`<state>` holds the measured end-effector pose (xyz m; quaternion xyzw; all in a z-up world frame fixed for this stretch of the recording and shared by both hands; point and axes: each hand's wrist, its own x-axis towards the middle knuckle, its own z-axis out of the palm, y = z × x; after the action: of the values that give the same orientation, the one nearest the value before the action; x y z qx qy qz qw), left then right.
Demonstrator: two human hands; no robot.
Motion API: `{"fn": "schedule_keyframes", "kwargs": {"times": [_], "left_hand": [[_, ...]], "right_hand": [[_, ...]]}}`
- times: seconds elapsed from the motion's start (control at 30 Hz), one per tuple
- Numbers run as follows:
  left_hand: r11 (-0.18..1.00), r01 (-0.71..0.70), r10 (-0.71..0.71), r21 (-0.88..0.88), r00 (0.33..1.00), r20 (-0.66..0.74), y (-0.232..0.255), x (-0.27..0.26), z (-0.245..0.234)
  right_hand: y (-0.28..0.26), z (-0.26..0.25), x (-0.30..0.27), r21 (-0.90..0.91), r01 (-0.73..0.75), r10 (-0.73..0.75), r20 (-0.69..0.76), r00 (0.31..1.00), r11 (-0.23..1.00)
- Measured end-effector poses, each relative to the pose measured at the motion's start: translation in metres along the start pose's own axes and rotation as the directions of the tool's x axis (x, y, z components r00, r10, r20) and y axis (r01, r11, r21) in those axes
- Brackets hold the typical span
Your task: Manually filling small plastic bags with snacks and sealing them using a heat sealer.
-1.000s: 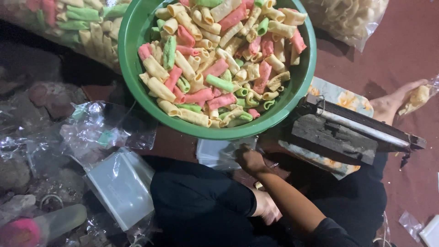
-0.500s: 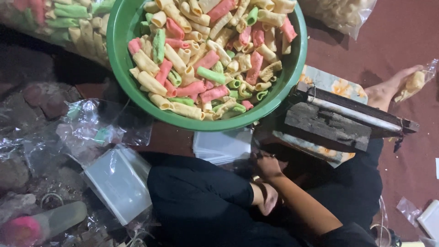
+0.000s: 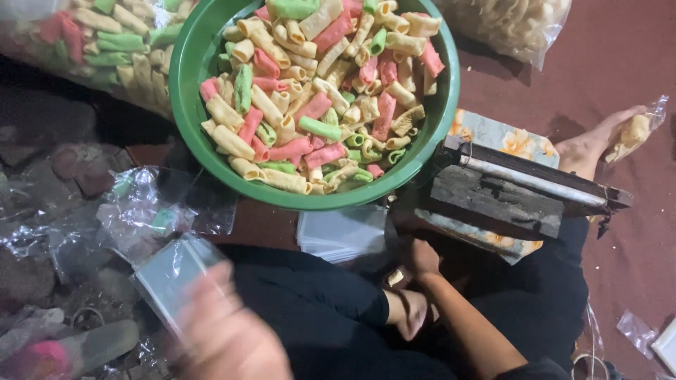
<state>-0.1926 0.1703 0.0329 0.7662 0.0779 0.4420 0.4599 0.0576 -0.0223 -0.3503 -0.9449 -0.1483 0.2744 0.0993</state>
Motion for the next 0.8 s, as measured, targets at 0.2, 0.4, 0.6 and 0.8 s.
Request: {"fn": "schedule_keyframes", "kwargs": {"times": [0.2,0.4,0.6,0.8], "left_hand": [[0.977,-0.001,-0.111,0.213,0.851,0.513,-0.061,0.054,0.082],[0.943,0.029,-0.29,0.332,0.562,0.775,-0.12,0.035,0.12],[0.944,0.081,-0.304,0.321,0.596,0.744,-0.129,-0.004,0.127],[0.911,0.2,-0.403,0.36,0.618,0.675,-0.132,-0.021,0.108]], "right_hand": [[-0.074,-0.146,-0.107,0.301,0.58,-0.546,-0.198,0.814,0.757],[-0.057,-0.163,-0.113,0.689,0.384,-0.387,-0.161,0.908,0.615],[-0.036,-0.098,-0.068,0.17,-0.078,0.055,0.136,0.989,0.982],[-0.026,-0.021,-0.024,0.385,0.053,-0.078,0.049,0.996,0.921]]}}
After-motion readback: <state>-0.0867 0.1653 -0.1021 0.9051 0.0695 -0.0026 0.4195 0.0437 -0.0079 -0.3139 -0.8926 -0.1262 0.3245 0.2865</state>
